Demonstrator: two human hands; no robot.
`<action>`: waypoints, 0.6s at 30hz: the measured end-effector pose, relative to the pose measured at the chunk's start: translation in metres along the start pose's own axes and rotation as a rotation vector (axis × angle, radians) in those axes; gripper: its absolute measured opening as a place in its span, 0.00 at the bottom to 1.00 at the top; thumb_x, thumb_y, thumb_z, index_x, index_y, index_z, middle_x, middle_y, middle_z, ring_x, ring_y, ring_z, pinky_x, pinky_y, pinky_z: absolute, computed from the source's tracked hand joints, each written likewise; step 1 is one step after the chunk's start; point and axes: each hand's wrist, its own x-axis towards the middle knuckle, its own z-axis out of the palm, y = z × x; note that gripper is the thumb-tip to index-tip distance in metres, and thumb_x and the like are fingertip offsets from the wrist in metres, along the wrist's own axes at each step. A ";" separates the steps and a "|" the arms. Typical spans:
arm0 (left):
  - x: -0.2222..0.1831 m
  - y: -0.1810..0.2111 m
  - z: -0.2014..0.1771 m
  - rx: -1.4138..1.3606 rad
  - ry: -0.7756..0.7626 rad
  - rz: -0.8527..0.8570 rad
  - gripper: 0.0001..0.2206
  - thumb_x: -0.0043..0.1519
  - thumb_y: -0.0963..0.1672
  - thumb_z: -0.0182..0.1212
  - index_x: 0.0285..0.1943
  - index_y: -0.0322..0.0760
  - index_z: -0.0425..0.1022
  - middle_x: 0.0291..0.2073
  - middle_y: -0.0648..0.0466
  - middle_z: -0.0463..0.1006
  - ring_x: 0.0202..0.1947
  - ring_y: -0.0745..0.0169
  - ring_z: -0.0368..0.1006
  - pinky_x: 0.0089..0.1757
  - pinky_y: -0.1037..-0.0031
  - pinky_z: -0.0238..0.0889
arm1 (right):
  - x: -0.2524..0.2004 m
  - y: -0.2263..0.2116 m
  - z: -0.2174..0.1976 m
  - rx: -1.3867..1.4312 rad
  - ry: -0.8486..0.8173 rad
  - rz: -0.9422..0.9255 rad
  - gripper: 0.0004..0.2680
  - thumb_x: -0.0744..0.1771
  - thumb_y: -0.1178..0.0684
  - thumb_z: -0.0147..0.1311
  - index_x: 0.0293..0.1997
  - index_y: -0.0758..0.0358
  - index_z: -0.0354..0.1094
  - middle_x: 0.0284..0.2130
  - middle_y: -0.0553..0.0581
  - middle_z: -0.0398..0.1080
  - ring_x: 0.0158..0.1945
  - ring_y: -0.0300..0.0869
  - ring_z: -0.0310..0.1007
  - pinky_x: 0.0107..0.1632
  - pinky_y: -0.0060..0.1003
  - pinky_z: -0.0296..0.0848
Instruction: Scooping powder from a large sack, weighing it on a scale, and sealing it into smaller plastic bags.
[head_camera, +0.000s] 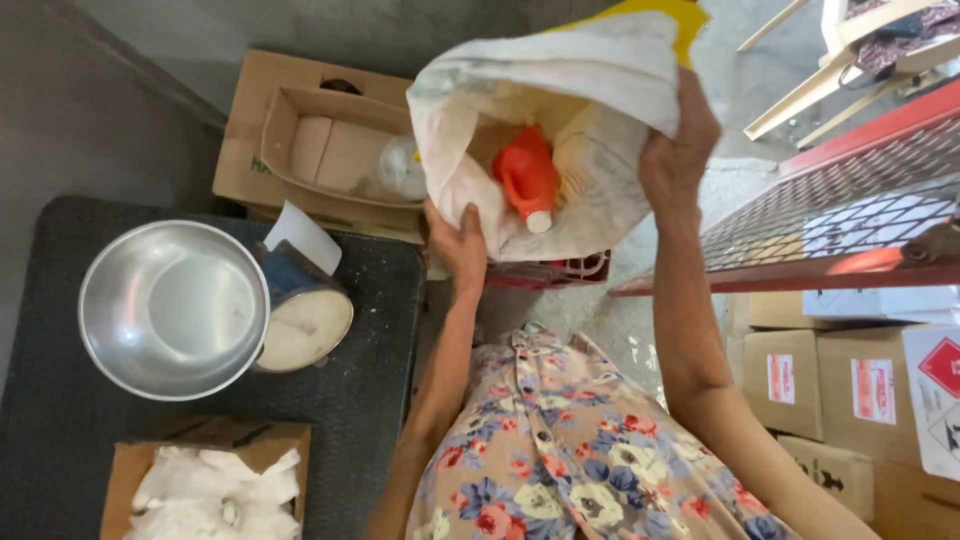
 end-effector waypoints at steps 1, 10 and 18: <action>-0.002 0.000 0.003 -0.007 -0.025 0.082 0.30 0.59 0.38 0.64 0.71 0.26 0.59 0.58 0.36 0.76 0.57 0.46 0.73 0.58 0.62 0.63 | -0.004 0.002 -0.007 -0.006 0.027 0.024 0.15 0.69 0.70 0.44 0.63 0.66 0.67 0.51 0.68 0.76 0.55 0.54 0.79 0.59 0.44 0.75; -0.007 -0.024 0.023 0.247 -0.288 0.292 0.29 0.56 0.37 0.61 0.69 0.25 0.62 0.61 0.32 0.72 0.63 0.34 0.67 0.62 0.57 0.58 | -0.113 0.124 -0.076 -0.385 0.030 0.436 0.20 0.66 0.61 0.60 0.63 0.77 0.56 0.50 0.69 0.68 0.53 0.58 0.70 0.52 0.47 0.70; 0.007 0.069 0.043 0.406 -0.393 0.401 0.41 0.54 0.43 0.73 0.75 0.30 0.51 0.66 0.34 0.60 0.68 0.31 0.55 0.64 0.48 0.50 | -0.186 0.039 -0.001 -0.341 0.320 0.264 0.11 0.67 0.67 0.55 0.55 0.67 0.63 0.44 0.61 0.66 0.46 0.50 0.68 0.49 0.40 0.67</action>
